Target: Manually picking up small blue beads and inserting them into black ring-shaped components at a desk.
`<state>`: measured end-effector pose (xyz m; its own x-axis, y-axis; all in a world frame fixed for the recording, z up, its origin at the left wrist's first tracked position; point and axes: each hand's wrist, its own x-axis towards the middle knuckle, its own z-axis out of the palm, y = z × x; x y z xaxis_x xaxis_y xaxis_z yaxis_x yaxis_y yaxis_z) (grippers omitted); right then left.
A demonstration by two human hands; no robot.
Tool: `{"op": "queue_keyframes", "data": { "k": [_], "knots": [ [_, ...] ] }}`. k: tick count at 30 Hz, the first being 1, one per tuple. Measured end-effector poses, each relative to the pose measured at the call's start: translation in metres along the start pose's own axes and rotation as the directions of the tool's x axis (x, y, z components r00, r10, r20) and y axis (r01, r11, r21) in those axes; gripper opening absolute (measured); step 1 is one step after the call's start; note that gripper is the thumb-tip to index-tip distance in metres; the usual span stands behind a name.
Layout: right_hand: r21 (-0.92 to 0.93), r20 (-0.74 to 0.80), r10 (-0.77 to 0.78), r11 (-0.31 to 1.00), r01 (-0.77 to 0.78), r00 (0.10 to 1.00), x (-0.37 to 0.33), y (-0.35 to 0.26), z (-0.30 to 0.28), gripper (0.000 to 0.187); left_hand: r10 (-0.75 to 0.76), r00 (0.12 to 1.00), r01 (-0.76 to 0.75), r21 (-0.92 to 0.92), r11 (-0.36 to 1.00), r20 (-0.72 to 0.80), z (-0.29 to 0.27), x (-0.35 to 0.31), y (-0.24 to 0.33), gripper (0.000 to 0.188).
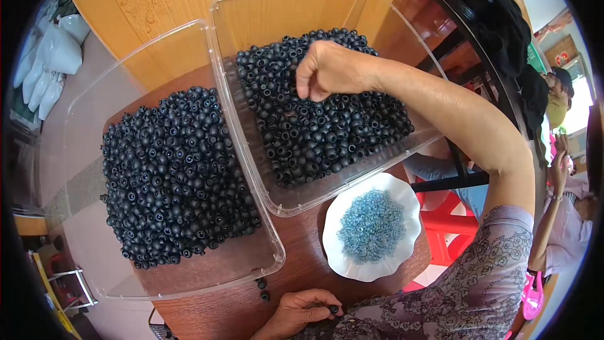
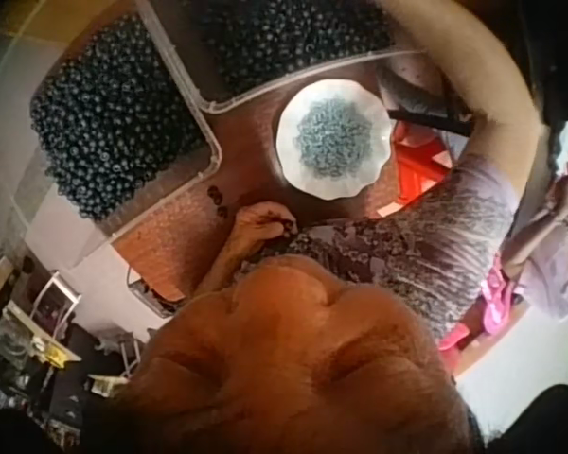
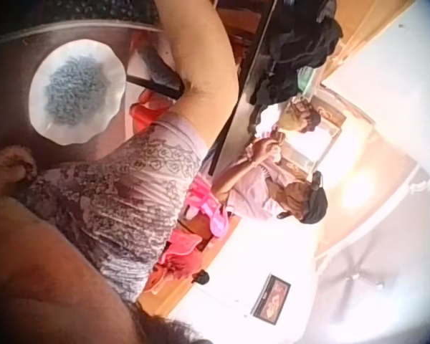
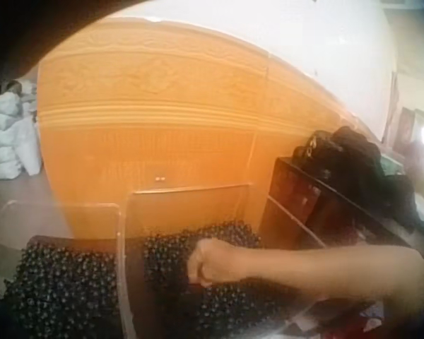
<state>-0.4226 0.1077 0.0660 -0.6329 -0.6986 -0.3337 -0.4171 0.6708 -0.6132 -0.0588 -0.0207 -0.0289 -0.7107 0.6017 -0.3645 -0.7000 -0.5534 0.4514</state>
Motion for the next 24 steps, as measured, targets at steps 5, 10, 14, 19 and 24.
{"op": "queue_keyframes", "data": {
  "k": [5, 10, 14, 19, 24],
  "knots": [
    [-0.274, 0.102, -0.15, 0.946, 0.172, 0.983, -0.011, 0.013, 0.005, 0.023, -0.002, 1.0, 0.003, -0.043, 0.999, 0.019, -0.002, 0.0, -0.002, 0.017],
    [-0.491, 0.09, -0.258, 0.829, 0.268, 0.962, -0.006, 0.024, 0.019, 0.018, 0.009, 0.999, -0.004, -0.111, 0.994, 0.04, 0.0, 0.001, -0.001, 0.018],
    [-0.499, 0.076, -0.23, 0.834, 0.237, 0.97, -0.009, 0.018, 0.015, 0.017, -0.005, 1.0, 0.007, -0.078, 0.997, 0.025, 0.001, 0.001, 0.0, 0.018],
    [0.097, 0.037, -0.126, 0.988, 0.122, 0.991, -0.011, 0.017, 0.004, 0.022, 0.005, 1.0, -0.004, -0.065, 0.998, 0.014, 0.001, 0.001, -0.001, 0.018],
    [0.561, 0.178, 0.087, 0.809, -0.174, 0.98, -0.019, 0.006, -0.005, 0.015, -0.005, 1.0, 0.005, -0.004, 1.0, 0.019, 0.0, 0.001, 0.001, 0.018]
  ]
}}
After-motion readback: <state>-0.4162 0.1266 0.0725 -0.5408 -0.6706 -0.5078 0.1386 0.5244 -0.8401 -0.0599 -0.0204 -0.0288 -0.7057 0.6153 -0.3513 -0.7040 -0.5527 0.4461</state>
